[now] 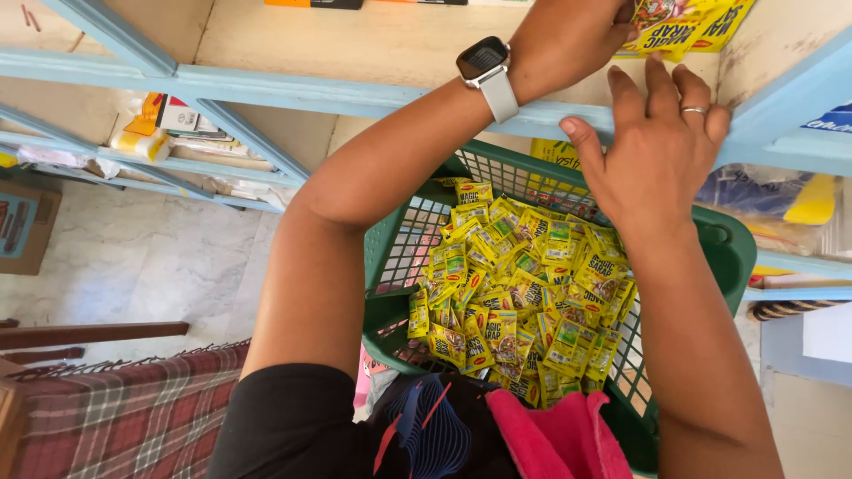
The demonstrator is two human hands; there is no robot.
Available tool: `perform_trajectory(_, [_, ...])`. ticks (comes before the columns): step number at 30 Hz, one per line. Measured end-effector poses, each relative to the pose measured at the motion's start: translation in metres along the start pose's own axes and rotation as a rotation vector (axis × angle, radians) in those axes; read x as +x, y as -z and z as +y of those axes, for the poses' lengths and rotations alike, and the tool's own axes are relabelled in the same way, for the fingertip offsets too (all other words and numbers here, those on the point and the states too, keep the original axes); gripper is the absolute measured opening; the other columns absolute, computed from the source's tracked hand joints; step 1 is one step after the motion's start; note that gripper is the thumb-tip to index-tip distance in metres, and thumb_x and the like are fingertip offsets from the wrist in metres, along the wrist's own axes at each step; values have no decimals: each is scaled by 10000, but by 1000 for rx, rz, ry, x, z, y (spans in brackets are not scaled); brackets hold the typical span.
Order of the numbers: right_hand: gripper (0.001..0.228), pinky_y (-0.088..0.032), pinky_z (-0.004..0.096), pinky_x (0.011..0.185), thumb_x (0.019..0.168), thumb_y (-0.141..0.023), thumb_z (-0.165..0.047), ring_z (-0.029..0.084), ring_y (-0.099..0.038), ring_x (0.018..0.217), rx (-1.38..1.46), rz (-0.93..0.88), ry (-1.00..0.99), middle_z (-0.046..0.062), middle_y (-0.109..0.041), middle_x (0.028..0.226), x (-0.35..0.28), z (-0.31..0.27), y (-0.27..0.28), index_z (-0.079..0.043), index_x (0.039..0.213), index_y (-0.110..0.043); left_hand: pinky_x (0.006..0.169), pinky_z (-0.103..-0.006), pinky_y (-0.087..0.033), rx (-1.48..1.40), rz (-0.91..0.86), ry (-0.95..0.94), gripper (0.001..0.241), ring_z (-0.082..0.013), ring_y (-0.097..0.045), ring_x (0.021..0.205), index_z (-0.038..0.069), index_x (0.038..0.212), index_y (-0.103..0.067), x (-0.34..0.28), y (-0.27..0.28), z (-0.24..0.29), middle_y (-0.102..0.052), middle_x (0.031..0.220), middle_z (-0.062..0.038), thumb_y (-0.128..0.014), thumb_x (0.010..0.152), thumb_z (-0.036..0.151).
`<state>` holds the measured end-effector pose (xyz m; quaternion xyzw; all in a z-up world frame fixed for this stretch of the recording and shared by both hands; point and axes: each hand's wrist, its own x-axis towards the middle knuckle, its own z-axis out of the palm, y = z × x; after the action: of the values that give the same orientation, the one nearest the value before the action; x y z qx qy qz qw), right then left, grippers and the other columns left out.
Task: Organizing and placing seasoning packets from a basket onto grocery store shelves.
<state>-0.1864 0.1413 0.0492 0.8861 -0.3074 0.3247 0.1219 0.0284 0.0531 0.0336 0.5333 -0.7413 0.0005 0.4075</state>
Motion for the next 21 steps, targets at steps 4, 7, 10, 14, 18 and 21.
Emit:
perform_trajectory(4, [552,-310,560,1106,1045,-638,-498,413,-478,1361,40,-15,-20,266,-600,1426,2,2,-1,-36,1342,-698,526,-409,-525,36,1,10,206,-287,-697,582,63,821,-735,8,-13,-5,-728,696,-108,-759,852,265])
perform_trajectory(7, [544,-312,576,1107,1050,-612,-519,422,-486,1339,7,-29,-22,274,-596,1435,1,7,-9,-61,1325,-712,508,-394,-527,31,6,44,207,-262,-697,547,72,817,-745,13,-24,-12,-731,678,-99,-753,849,276])
perform_trajectory(10, [552,-318,582,1110,1035,-596,-530,415,-491,1316,-21,-31,-29,269,-595,1451,-1,9,-13,-76,1325,-716,491,-378,-532,19,34,53,199,-238,-706,531,86,819,-761,19,-33,-15,-740,672,-86,-745,839,283])
perform_trajectory(14, [532,-335,563,1081,1062,-626,-536,422,-491,1331,-18,-23,-37,258,-596,1454,-1,8,-13,-76,1313,-718,490,-381,-525,33,37,70,213,-237,-705,538,75,808,-762,26,-43,-11,-746,669,-84,-753,819,288])
perform_trajectory(18, [528,-341,553,1076,1040,-645,-528,407,-497,1326,-12,-22,-37,240,-598,1472,-1,7,-12,-79,1309,-714,508,-382,-541,33,42,37,198,-249,-712,552,72,817,-764,28,-51,-5,-753,686,-91,-746,833,268])
perform_trajectory(21, [522,-345,549,1070,1044,-660,-522,397,-498,1275,-4,-27,-39,230,-605,1462,0,7,-11,-70,1301,-706,499,-387,-548,70,97,0,195,-267,-714,551,74,825,-768,29,-52,2,-747,685,-111,-754,807,267])
